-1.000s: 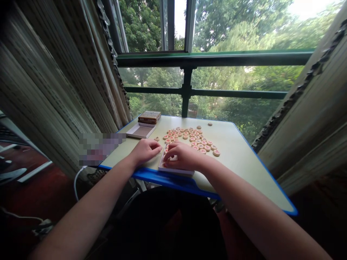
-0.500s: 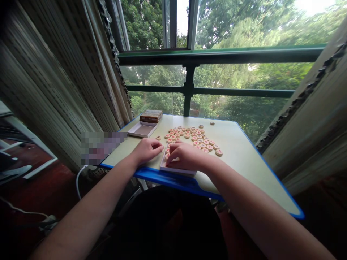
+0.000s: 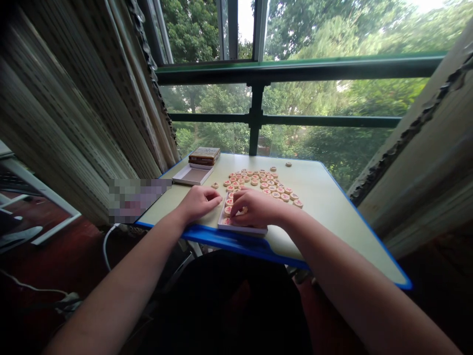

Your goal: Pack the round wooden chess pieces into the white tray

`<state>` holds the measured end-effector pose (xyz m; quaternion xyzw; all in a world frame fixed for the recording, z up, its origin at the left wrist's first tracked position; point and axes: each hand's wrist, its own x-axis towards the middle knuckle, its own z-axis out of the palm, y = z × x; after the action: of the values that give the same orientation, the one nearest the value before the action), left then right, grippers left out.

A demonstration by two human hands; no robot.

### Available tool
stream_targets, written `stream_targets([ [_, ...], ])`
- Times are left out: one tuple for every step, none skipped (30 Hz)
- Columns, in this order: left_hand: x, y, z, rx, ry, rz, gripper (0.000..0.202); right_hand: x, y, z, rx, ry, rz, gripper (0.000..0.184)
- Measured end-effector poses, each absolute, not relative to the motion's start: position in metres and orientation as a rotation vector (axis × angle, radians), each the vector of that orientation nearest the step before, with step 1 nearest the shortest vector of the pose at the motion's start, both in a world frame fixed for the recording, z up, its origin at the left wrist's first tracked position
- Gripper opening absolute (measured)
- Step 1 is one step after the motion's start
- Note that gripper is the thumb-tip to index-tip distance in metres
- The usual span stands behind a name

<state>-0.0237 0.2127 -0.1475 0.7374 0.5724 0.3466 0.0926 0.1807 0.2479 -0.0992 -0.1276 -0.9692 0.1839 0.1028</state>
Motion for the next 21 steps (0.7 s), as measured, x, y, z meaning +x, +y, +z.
stream_targets([
  [-0.0238, 0.2114, -0.1465, 2.168, 1.680, 1.011, 0.030, 0.1816, 0.2483, -0.0977, -0.379, -2.876, 0.555, 0.013],
  [-0.0239, 0.2100, -0.1454, 2.140, 1.653, 0.975, 0.035, 0.1823, 0.2484, -0.0964, -0.380, -2.890, 0.564, 0.014],
  [-0.0241, 0.2086, -0.1442, 2.110, 1.619, 0.927, 0.039, 0.1827, 0.2483, -0.0955, -0.382, -2.899, 0.567, 0.015],
  [-0.0242, 0.2073, -0.1432, 2.081, 1.579, 0.874, 0.043, 0.1829, 0.2479, -0.0948, -0.385, -2.905, 0.566, 0.015],
  [-0.0244, 0.2062, -0.1422, 2.057, 1.536, 0.824, 0.044, 0.1829, 0.2473, -0.0945, -0.389, -2.906, 0.560, 0.016],
  [-0.0245, 0.2055, -0.1415, 2.039, 1.498, 0.783, 0.043, 0.1827, 0.2466, -0.0944, -0.392, -2.908, 0.552, 0.016],
  [-0.0244, 0.2052, -0.1410, 2.031, 1.465, 0.750, 0.042, 0.1824, 0.2457, -0.0945, -0.395, -2.907, 0.546, 0.016],
  [-0.0243, 0.2051, -0.1408, 2.034, 1.439, 0.723, 0.040, 0.1821, 0.2448, -0.0947, -0.396, -2.907, 0.539, 0.016],
  [-0.0240, 0.2054, -0.1408, 2.046, 1.419, 0.699, 0.038, 0.1818, 0.2440, -0.0950, -0.394, -2.910, 0.536, 0.017],
  [-0.0235, 0.2058, -0.1409, 2.067, 1.410, 0.680, 0.037, 0.1817, 0.2434, -0.0952, -0.388, -2.915, 0.535, 0.017],
  [-0.0229, 0.2063, -0.1411, 2.092, 1.411, 0.668, 0.038, 0.1817, 0.2429, -0.0953, -0.381, -2.920, 0.535, 0.017],
  [-0.0222, 0.2068, -0.1413, 2.116, 1.422, 0.660, 0.039, 0.1817, 0.2425, -0.0953, -0.373, -2.923, 0.531, 0.018],
  [-0.0215, 0.2073, -0.1415, 2.135, 1.436, 0.652, 0.041, 0.1818, 0.2423, -0.0951, -0.364, -2.925, 0.525, 0.018],
  [-0.0209, 0.2076, -0.1417, 2.146, 1.451, 0.645, 0.043, 0.1818, 0.2422, -0.0949, -0.354, -2.929, 0.520, 0.019],
  [-0.0204, 0.2078, -0.1417, 2.151, 1.463, 0.639, 0.044, 0.1819, 0.2422, -0.0946, -0.341, -2.932, 0.516, 0.019],
  [-0.0201, 0.2079, -0.1418, 2.153, 1.469, 0.632, 0.044, 0.1818, 0.2422, -0.0943, -0.326, -2.934, 0.514, 0.019],
  [-0.0200, 0.2079, -0.1418, 2.155, 1.472, 0.625, 0.044, 0.1818, 0.2421, -0.0940, -0.313, -2.934, 0.516, 0.019],
  [-0.0199, 0.2079, -0.1418, 2.157, 1.475, 0.620, 0.044, 0.1817, 0.2421, -0.0938, -0.302, -2.935, 0.520, 0.020],
  [-0.0200, 0.2078, -0.1418, 2.159, 1.479, 0.616, 0.044, 0.1816, 0.2421, -0.0937, -0.297, -2.934, 0.526, 0.020],
  [-0.0200, 0.2077, -0.1419, 2.159, 1.481, 0.610, 0.043, 0.1815, 0.2420, -0.0938, -0.301, -2.933, 0.530, 0.020],
  [-0.0199, 0.2077, -0.1419, 2.155, 1.484, 0.605, 0.043, 0.1813, 0.2419, -0.0940, -0.312, -2.932, 0.531, 0.020],
])
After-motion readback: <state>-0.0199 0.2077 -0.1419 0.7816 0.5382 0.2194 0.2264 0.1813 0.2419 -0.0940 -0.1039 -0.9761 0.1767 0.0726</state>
